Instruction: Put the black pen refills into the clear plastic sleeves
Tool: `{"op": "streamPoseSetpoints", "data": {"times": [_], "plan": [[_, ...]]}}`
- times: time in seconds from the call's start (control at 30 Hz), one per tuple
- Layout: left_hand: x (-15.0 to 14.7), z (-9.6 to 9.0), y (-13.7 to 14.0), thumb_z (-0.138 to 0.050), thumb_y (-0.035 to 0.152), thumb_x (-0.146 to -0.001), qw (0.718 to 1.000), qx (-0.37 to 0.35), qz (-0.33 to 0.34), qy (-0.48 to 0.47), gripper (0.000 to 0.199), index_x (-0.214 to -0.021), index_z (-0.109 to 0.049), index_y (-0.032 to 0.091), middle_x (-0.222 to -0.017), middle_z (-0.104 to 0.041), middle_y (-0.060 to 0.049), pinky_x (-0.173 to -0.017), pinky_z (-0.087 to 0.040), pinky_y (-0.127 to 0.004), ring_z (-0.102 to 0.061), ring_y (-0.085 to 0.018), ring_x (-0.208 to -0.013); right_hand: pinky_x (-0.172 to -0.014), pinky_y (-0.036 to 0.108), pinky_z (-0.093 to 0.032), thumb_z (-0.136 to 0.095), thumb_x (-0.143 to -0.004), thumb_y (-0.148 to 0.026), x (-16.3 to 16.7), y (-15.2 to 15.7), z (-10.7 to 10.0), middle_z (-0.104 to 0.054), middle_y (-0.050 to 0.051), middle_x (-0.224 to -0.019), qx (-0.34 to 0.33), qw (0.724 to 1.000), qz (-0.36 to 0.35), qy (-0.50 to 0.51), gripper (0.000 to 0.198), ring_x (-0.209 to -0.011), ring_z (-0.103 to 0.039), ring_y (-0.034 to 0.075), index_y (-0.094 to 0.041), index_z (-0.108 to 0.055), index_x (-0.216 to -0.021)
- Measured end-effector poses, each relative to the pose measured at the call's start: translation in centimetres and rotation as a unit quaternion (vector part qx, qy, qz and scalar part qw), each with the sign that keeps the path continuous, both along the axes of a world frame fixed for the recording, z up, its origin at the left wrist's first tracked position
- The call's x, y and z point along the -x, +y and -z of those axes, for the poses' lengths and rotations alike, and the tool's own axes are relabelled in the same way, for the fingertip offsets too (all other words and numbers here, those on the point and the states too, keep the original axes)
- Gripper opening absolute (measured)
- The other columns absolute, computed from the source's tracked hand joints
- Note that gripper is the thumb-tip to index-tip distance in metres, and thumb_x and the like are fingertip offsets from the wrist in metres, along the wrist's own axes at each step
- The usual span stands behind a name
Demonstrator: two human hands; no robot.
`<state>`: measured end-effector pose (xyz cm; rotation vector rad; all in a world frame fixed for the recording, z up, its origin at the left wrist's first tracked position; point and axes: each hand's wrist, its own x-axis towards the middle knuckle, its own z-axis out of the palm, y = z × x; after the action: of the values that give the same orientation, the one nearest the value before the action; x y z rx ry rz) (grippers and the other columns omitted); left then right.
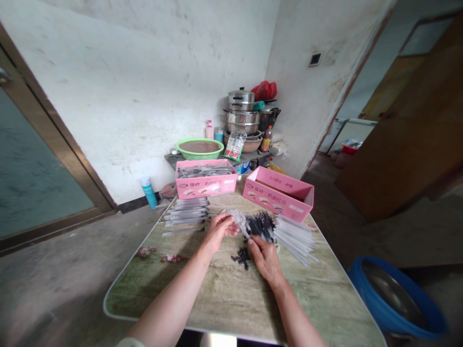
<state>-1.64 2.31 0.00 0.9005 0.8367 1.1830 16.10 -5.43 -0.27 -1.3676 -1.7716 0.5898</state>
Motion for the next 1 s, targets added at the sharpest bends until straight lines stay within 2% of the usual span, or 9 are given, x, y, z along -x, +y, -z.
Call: {"op": "streamPoseSetpoints", "data": {"times": [0.23, 0.5, 0.73, 0.87, 1.0], "plan": [[-0.16, 0.3, -0.25, -0.079, 0.045, -0.069, 0.998, -0.049, 0.014, 0.032, 0.04, -0.083, -0.064, 0.011, -0.067, -0.066, -0.004, -0.055, -0.053, -0.023, -0.061, -0.012, -0.057, -0.058, 0.026, -0.038, -0.04, -0.098, -0.043, -0.21, 0.19, 0.4, -0.062, 0.002, -0.063, -0.008, 1.0, -0.006, -0.015, 0.042, -0.059, -0.059, 0.017, -0.015, -0.071, -0.101], [-0.37, 0.1, -0.4, -0.079, 0.044, -0.067, 0.996, -0.042, 0.037, 0.068, 0.038, -0.077, -0.064, 0.01, -0.064, -0.065, -0.004, -0.052, -0.052, -0.023, -0.061, -0.013, -0.054, -0.06, 0.027, -0.04, -0.038, -0.099, -0.043, -0.09, 0.24, 0.42, -0.067, 0.004, -0.068, -0.014, 0.999, 0.004, -0.039, 0.043, -0.062, -0.064, 0.019, -0.016, -0.071, -0.102], [-0.31, -0.15, -0.49, -0.075, 0.049, -0.069, 0.99, -0.053, 0.039, 0.127, 0.039, -0.072, -0.062, 0.012, -0.061, -0.063, -0.003, -0.04, -0.043, -0.02, -0.057, -0.011, -0.046, -0.061, 0.027, -0.04, -0.037, -0.099, -0.042, -0.18, 0.22, 0.82, -0.069, 0.005, -0.069, -0.024, 0.997, 0.002, -0.074, 0.042, -0.063, -0.066, 0.02, -0.017, -0.071, -0.103], [-0.43, -0.06, -0.47, -0.075, 0.054, -0.067, 0.986, -0.072, 0.027, 0.148, 0.044, -0.064, -0.058, 0.013, -0.053, -0.057, 0.0, -0.035, -0.036, -0.018, -0.048, -0.007, -0.039, -0.062, 0.027, -0.041, -0.038, -0.099, -0.041, -0.1, 0.26, 0.92, -0.071, 0.007, -0.075, -0.032, 0.996, 0.001, -0.089, 0.041, -0.065, -0.067, 0.021, -0.017, -0.071, -0.103], [-0.65, 0.04, -0.59, -0.076, 0.055, -0.064, 0.987, -0.074, 0.033, 0.136, 0.047, -0.061, -0.057, 0.013, -0.049, -0.055, 0.001, -0.034, -0.033, -0.018, -0.044, -0.006, -0.037, -0.059, 0.027, -0.038, -0.036, -0.099, -0.043, -0.01, 0.12, 0.63, -0.065, 0.005, -0.066, -0.026, 0.997, -0.015, -0.067, 0.043, -0.059, -0.06, 0.019, -0.016, -0.069, -0.096]]}}
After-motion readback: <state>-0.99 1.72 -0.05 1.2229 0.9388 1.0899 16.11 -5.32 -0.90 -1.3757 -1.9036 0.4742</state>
